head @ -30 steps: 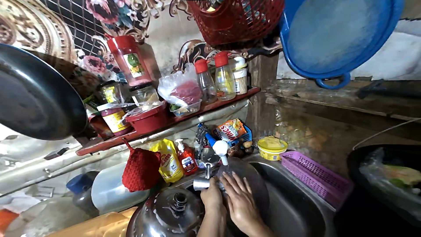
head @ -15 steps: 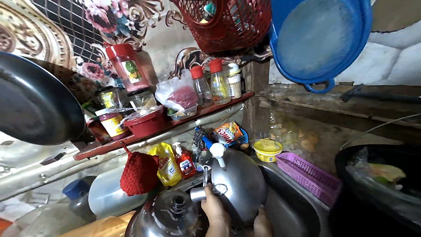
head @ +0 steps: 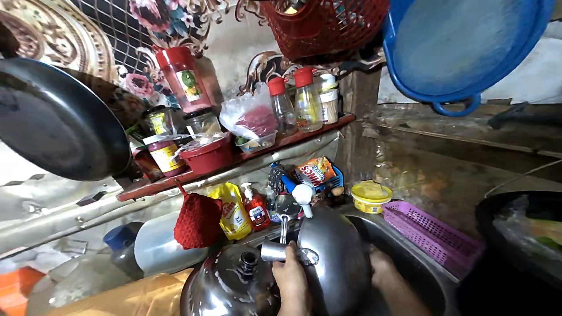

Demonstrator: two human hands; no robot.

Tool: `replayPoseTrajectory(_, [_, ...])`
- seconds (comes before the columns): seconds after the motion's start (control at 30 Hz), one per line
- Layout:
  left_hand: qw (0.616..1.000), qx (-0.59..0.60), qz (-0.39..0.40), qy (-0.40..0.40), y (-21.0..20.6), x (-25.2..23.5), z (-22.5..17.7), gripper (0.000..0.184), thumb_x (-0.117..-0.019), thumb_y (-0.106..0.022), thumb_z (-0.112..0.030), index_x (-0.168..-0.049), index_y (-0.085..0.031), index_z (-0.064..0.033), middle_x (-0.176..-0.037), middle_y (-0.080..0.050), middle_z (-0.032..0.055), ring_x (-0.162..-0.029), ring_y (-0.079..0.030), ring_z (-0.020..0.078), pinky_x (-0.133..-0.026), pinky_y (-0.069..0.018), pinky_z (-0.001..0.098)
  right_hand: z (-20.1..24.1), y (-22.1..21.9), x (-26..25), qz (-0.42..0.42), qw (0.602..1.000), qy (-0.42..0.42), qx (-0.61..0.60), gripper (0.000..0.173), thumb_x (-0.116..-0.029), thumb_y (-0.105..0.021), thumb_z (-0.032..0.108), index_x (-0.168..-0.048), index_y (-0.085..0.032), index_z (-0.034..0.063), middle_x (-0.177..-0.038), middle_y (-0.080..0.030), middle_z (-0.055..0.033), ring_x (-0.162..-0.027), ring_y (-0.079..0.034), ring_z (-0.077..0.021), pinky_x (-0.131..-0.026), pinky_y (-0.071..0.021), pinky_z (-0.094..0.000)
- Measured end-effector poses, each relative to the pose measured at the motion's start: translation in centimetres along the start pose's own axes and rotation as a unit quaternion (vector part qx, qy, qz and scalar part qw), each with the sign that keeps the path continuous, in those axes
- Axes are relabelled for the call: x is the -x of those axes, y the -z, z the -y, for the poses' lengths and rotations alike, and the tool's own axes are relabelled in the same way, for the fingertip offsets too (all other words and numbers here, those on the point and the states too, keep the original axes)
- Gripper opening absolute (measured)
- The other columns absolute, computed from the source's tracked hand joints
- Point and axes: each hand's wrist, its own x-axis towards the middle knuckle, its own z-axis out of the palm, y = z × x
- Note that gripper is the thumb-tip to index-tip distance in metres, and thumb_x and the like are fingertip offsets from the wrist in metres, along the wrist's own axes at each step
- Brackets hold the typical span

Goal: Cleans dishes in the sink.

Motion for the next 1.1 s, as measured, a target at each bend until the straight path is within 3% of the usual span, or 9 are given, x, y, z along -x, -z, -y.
replayPoseTrajectory(0.07, [1.0, -0.017, 0.01, 0.016, 0.4, 0.4, -0.2, 0.033, -0.101, -0.066, -0.03, -0.107, -0.065, 0.0024, -0.086, -0.067, 0.015, -0.077, -0.066, 0.0235, -0.071, -0.0557, 0.0417, 3.4, -0.6, 0.4, 0.029, 0.992, 0.074, 0.1, 0.06, -0.1108, -0.04, 0.044, -0.139, -0.056, -0.0063, -0.144, -0.053, -0.0279, -0.136, -0.049, -0.0389, -0.109, -0.0385, -0.0608])
replayPoseTrajectory(0.17, [0.999, -0.014, 0.022, 0.023, -0.2, 0.7, 0.4, 0.032, -0.1009, -0.067, -0.029, -0.108, -0.065, 0.0029, -0.087, -0.068, 0.0153, -0.078, -0.067, 0.0234, -0.072, -0.0563, 0.0411, 6.5, -2.1, 2.2, 0.094, 0.95, 0.228, 0.191, 0.049, -0.1118, -0.042, 0.035, -0.133, -0.062, -0.0048, -0.139, -0.059, -0.0261, -0.133, -0.053, -0.0366, -0.112, -0.0381, -0.0551])
replayPoseTrajectory(0.27, [0.999, -0.003, 0.02, 0.028, -1.6, 0.2, 0.6, 0.032, -0.1007, -0.067, -0.029, -0.109, -0.065, 0.0023, -0.089, -0.068, 0.0154, -0.08, -0.067, 0.0235, -0.073, -0.0564, 0.0416, 6.3, -4.2, 4.4, 0.155, 0.846, 0.432, 0.271, 0.041, -0.1087, -0.047, 0.032, -0.134, -0.067, 0.0059, -0.138, -0.064, -0.0141, -0.132, -0.058, -0.0269, -0.115, -0.0413, -0.0491])
replayPoseTrajectory(0.33, [0.999, 0.004, 0.017, 0.028, -2.4, -0.4, 0.7, 0.032, -0.1007, -0.067, -0.028, -0.11, -0.065, 0.002, -0.09, -0.069, 0.0155, -0.08, -0.068, 0.0233, -0.073, -0.0567, 0.0414, 4.9, -5.3, 6.6, 0.146, 0.762, 0.537, 0.332, 0.039, -0.1058, -0.046, 0.03, -0.132, -0.07, 0.0141, -0.143, -0.063, -0.0071, -0.141, -0.05, -0.0284, -0.121, -0.031, -0.0556])
replayPoseTrajectory(0.43, [0.999, 0.012, 0.022, 0.022, -3.2, -1.4, 1.0, 0.031, -0.1011, -0.066, -0.026, -0.114, -0.064, 0.0019, -0.094, -0.069, 0.0166, -0.084, -0.068, 0.0244, -0.076, -0.0569, 0.0425, 2.0, -5.2, 7.9, 0.112, 0.709, 0.624, 0.308, 0.042, -0.1024, -0.043, 0.024, -0.134, -0.07, 0.0174, -0.147, -0.06, -0.0062, -0.144, -0.046, -0.038, -0.118, -0.0277, -0.0692])
replayPoseTrajectory(0.57, [0.999, -0.025, 0.04, 0.002, -3.6, -1.9, 0.3, 0.032, -0.1015, -0.065, -0.028, -0.112, -0.064, 0.0022, -0.091, -0.068, 0.0159, -0.082, -0.067, 0.0237, -0.075, -0.0564, 0.042, 0.4, -3.1, 4.6, 0.06, 0.775, 0.606, 0.172, 0.044, -0.1029, -0.043, 0.022, -0.133, -0.067, 0.0014, -0.147, -0.057, -0.0201, -0.143, -0.048, -0.0376, -0.121, -0.0348, -0.0544])
replayPoseTrajectory(0.7, [0.992, -0.092, 0.086, 0.013, -3.1, -3.4, -1.2, 0.033, -0.1017, -0.065, -0.03, -0.11, -0.065, 0.0018, -0.089, -0.068, 0.0147, -0.08, -0.067, 0.0223, -0.074, -0.0561, 0.0409, 1.2, 0.2, 2.2, -0.047, 0.937, 0.32, 0.132, 0.045, -0.1116, -0.042, 0.024, -0.138, -0.058, -0.0077, -0.142, -0.057, -0.0276, -0.137, -0.053, -0.0374, -0.117, -0.0368, -0.0505])
replayPoseTrajectory(0.83, [0.983, -0.133, 0.124, 0.026, -3.5, -4.5, -1.1, 0.035, -0.0974, -0.07, -0.033, -0.104, -0.066, 0.0011, -0.084, -0.066, 0.0131, -0.075, -0.066, 0.0214, -0.071, -0.056, 0.0408, 0.8, 1.8, 1.0, -0.11, 0.982, 0.139, 0.065, 0.058, -0.1123, -0.038, 0.039, -0.133, -0.058, -0.0117, -0.137, -0.056, -0.0333, -0.13, -0.053, -0.041, -0.11, -0.0373, -0.0571])
replayPoseTrajectory(1.1, [0.983, -0.135, 0.125, 0.021, -5.1, -7.4, -1.7, 0.04, -0.0964, -0.069, -0.041, -0.098, -0.07, -0.0008, -0.092, -0.069, 0.0153, -0.087, -0.067, 0.0265, -0.08, -0.0547, 0.0487, 0.6, 3.2, 2.6, -0.111, 0.884, 0.454, 0.028, 0.046, -0.1111, -0.034, 0.014, -0.145, -0.048, -0.0129, -0.152, -0.047, -0.0295, -0.146, -0.045, -0.0302, -0.123, -0.0307, -0.0322])
